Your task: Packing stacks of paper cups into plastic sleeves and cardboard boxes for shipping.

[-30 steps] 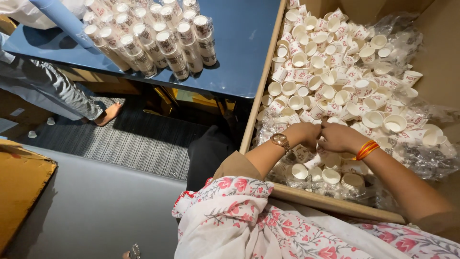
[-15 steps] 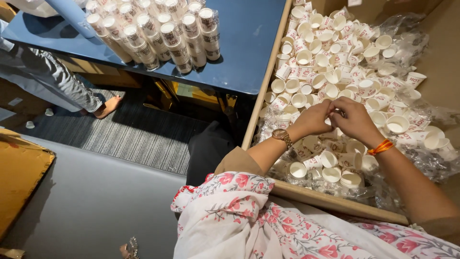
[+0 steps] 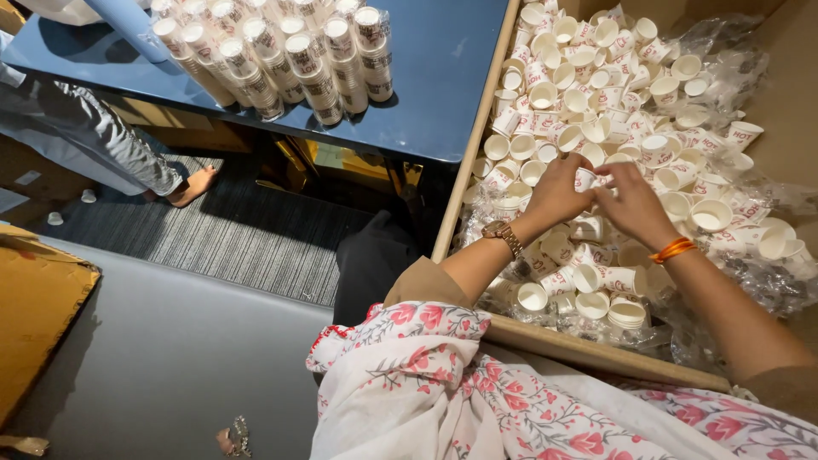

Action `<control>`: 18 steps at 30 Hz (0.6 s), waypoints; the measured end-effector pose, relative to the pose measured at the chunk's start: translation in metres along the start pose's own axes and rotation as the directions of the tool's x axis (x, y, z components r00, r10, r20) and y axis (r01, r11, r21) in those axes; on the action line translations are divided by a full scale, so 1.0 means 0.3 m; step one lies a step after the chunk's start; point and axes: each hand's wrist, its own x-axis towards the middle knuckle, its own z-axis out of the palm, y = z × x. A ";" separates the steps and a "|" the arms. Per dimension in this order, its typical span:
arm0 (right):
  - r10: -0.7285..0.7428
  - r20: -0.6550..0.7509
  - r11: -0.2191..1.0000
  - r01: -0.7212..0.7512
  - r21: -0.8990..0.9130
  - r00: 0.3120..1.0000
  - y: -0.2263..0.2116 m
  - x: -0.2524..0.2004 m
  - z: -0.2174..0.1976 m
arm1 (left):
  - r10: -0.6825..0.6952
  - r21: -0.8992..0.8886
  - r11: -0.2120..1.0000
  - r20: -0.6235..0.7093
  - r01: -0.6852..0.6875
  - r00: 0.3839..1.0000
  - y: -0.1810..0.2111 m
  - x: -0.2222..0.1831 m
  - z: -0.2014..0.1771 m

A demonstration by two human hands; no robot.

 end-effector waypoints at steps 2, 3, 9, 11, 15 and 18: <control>-0.153 0.254 0.753 0.279 -0.596 0.955 0.158 -0.015 0.045 | -0.035 0.043 0.998 -0.010 0.035 0.999 0.011 0.004 -0.016; -0.154 0.253 0.754 0.279 -0.595 0.955 0.141 -0.041 0.078 | -0.034 0.045 0.998 -0.010 0.035 0.999 0.015 0.003 -0.020; 0.486 0.496 0.449 0.281 -0.848 0.719 0.066 -0.139 0.231 | -0.139 0.002 0.990 0.059 0.140 0.988 0.066 -0.011 -0.062; -0.015 0.636 0.613 0.509 -0.604 0.772 0.172 -0.163 0.271 | -0.162 0.029 0.987 0.109 0.160 0.981 0.083 -0.016 -0.082; 0.204 0.656 0.694 0.365 -0.620 0.727 -0.042 -0.153 0.244 | -0.157 0.068 0.986 0.114 0.150 0.981 0.066 -0.018 -0.071; 0.475 0.591 0.526 0.328 -0.785 0.652 -0.145 -0.152 0.246 | -0.135 0.097 0.988 0.132 0.123 0.982 0.063 -0.022 -0.073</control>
